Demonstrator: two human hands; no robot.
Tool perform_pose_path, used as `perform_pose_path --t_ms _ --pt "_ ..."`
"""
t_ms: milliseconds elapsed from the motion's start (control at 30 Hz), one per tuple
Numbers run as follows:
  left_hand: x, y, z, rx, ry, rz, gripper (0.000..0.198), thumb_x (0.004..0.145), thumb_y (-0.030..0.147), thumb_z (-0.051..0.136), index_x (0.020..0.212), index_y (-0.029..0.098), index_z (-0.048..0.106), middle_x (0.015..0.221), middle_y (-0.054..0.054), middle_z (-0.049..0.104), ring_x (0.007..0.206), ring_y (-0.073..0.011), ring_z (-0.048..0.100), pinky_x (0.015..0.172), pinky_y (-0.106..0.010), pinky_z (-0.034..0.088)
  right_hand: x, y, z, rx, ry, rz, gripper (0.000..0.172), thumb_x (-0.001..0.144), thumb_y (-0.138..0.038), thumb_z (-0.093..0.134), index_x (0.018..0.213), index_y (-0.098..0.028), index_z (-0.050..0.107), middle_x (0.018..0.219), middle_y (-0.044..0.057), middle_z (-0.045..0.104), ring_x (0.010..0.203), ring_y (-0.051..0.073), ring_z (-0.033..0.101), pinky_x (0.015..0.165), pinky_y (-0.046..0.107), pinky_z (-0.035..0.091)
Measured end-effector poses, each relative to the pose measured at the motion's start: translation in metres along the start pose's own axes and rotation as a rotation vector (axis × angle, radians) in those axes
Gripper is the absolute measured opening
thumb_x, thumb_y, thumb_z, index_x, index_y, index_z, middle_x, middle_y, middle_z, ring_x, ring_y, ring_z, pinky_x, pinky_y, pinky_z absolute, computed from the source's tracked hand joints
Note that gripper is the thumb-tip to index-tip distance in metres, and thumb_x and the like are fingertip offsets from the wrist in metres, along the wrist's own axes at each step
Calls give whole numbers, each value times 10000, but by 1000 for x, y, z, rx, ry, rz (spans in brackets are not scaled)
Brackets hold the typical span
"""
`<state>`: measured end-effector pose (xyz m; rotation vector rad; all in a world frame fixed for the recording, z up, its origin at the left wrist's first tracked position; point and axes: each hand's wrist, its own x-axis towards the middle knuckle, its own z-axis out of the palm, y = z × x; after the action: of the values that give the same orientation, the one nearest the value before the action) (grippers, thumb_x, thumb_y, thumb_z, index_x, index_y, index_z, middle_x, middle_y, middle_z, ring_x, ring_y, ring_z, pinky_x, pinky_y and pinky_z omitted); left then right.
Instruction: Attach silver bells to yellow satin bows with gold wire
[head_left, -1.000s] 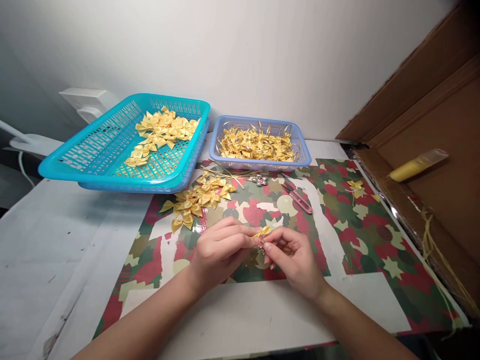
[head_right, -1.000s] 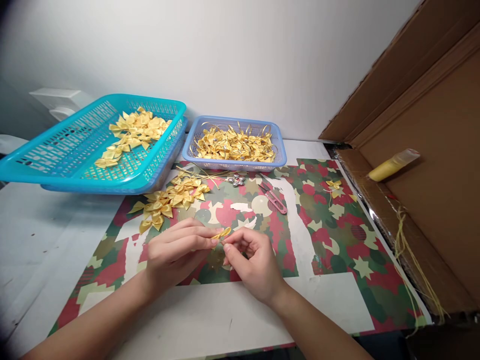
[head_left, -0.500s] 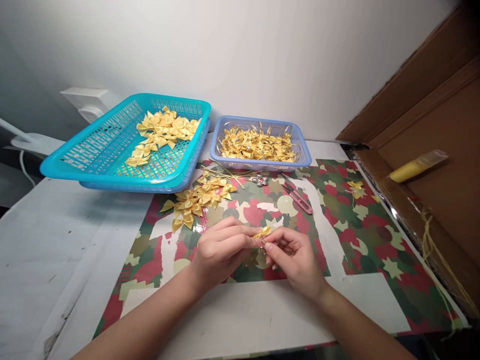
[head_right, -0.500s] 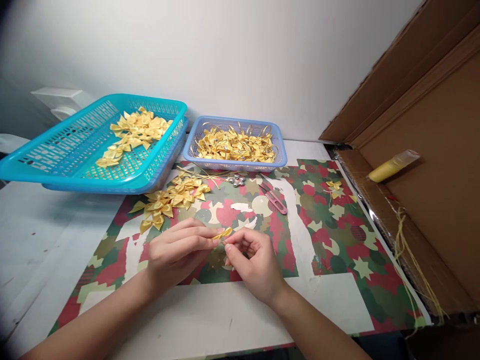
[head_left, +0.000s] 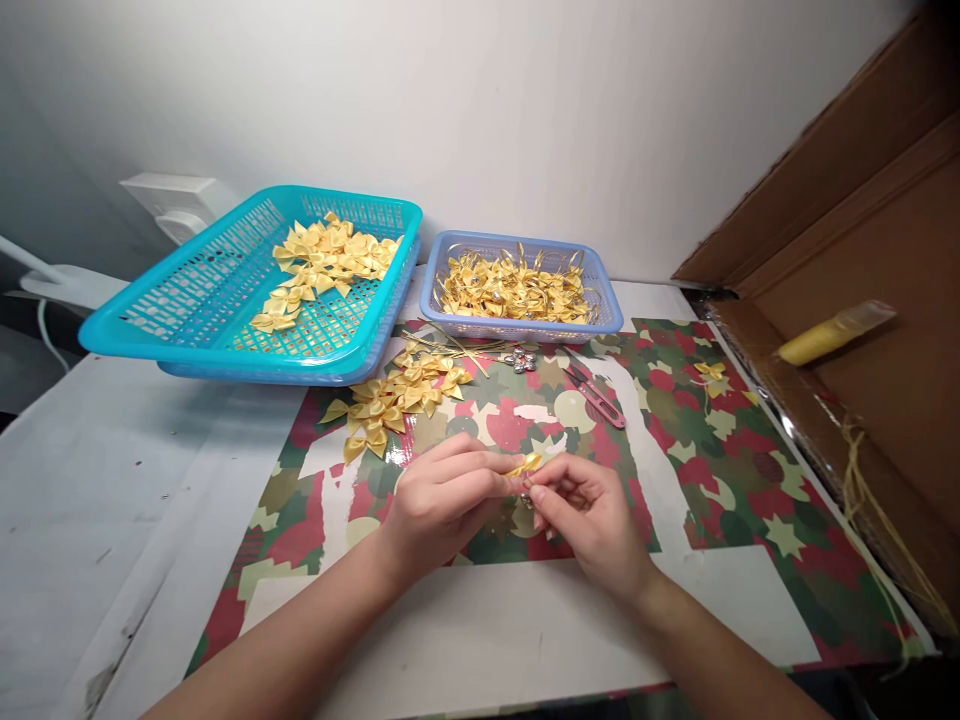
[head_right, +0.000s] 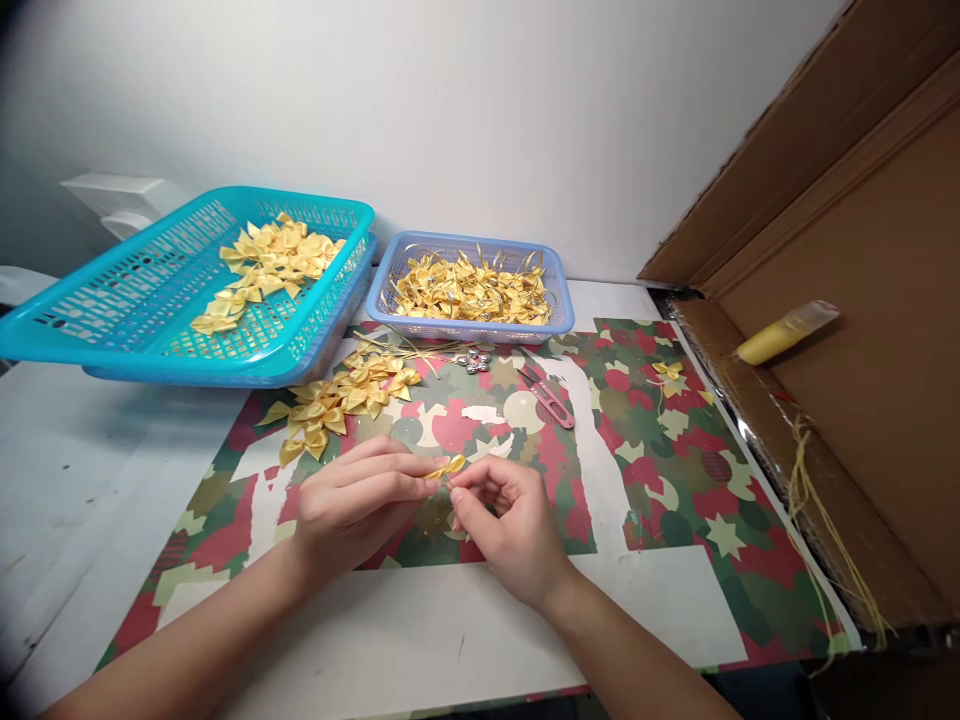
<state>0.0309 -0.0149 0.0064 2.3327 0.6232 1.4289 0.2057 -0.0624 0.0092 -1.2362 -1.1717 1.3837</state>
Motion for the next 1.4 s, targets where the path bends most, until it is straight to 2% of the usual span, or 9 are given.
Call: perform_pose_path --t_ms 567,800,933,1067,1267,1400 --pt "-1 2 4 -3 9 -20 112 866 117 618 772 176 632 762 -54 748 602 -128 568 585 -256 499 -1 -1 5 46 5 1 116 838 -272 626 760 -189 606 592 -35 583 530 87 575 508 189 501" --pt "-2 1 3 -4 10 -15 103 857 100 624 782 171 634 801 -58 759 610 -127 566 584 -256 498 0 1 5 88 -11 54 180 836 -355 642 773 -190 611 622 -13 628 573 116 606 550 233 538" --pt "1 1 0 16 21 -4 105 868 122 614 779 173 637 813 -64 765 625 -129 585 589 -259 514 2 -2 0 -83 -31 -42 95 827 -289 640 814 -195 649 776 27 687 710 156 639 656 280 536" --pt "5 1 -2 -6 60 -37 115 833 86 644 758 173 634 756 -55 754 607 -127 610 596 -264 532 5 -6 -7 -285 -4 -113 48 795 -249 670 817 -208 657 813 41 696 743 183 638 650 301 510" --pt "7 3 -2 -87 48 -116 130 802 70 661 733 180 655 743 -43 759 611 -130 632 575 -251 537 12 -4 -14 -299 73 -144 187 716 -276 767 848 -228 643 773 12 638 754 174 591 614 273 488" --pt "4 3 0 -158 64 -184 122 769 64 693 725 176 671 726 -42 759 603 -127 633 543 -228 524 15 -1 -17 -260 -1 -171 274 664 -296 816 873 -232 650 779 -1 619 732 157 575 580 248 453"
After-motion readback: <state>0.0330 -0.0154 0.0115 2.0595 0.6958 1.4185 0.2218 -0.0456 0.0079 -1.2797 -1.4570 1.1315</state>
